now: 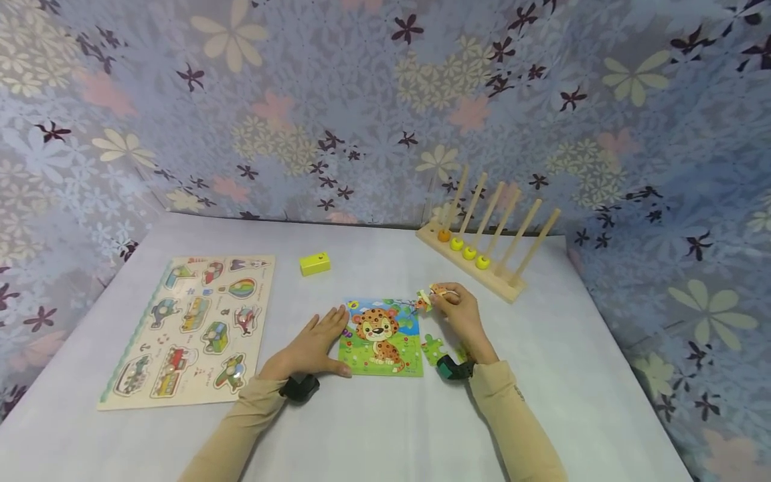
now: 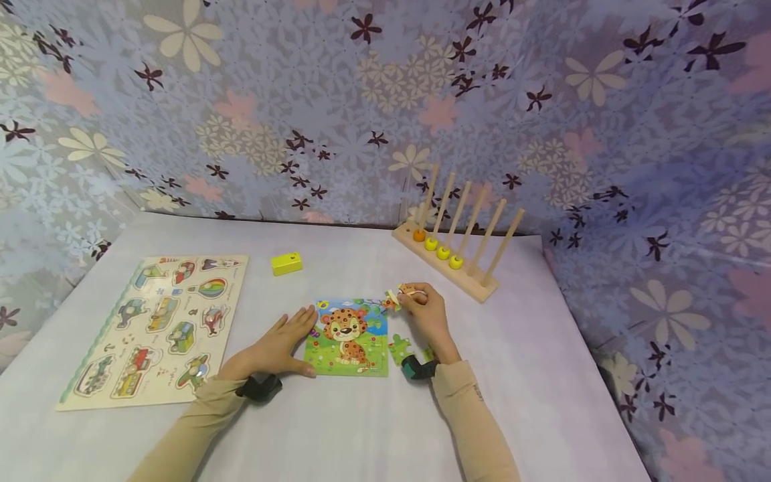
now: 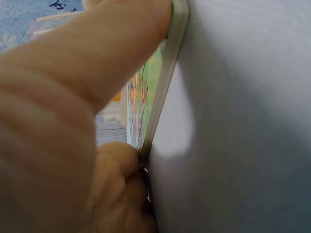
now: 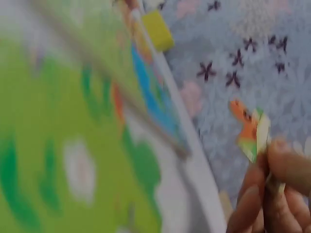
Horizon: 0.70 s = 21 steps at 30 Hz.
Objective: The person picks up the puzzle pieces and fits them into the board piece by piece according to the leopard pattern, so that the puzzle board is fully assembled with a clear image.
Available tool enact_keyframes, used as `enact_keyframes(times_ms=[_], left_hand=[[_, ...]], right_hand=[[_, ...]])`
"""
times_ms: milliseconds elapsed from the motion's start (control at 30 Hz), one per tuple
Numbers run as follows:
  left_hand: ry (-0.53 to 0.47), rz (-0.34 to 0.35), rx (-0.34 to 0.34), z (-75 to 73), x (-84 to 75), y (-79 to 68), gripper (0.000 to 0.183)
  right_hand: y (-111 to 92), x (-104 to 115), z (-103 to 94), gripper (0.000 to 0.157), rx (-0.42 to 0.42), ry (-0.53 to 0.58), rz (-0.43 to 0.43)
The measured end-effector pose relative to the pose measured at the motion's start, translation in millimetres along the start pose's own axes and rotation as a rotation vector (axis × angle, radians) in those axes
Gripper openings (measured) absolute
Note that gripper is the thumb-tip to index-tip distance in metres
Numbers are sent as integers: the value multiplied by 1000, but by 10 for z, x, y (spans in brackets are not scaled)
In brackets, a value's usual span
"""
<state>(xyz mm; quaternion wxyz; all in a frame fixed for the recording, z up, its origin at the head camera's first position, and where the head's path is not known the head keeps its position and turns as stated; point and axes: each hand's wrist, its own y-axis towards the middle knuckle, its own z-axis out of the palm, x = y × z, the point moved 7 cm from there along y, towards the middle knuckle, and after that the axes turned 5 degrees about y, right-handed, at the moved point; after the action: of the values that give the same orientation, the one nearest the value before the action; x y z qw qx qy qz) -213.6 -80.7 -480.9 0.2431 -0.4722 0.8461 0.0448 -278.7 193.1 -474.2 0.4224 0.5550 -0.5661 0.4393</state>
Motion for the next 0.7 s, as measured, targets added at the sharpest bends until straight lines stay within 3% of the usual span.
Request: enact_keyframes(times_ms=[67, 200, 300, 467, 700], left_hand=[[-2, 3, 2, -17, 4, 4, 112], [-11, 7, 1, -41, 8, 7, 112], [-10, 3, -2, -53, 4, 13, 112], [-4, 3, 5, -54, 10, 14, 112], [1, 3, 7, -29, 26, 18, 111]], right_hand=[[-23, 87, 127, 31, 79, 22, -16], [-136, 296, 469, 32, 265, -49, -89], [-241, 379, 667, 34, 328, -129, -108], [-314, 363, 841, 30, 319, -232, -93], [-289, 391, 939, 21, 253, -403, -198]])
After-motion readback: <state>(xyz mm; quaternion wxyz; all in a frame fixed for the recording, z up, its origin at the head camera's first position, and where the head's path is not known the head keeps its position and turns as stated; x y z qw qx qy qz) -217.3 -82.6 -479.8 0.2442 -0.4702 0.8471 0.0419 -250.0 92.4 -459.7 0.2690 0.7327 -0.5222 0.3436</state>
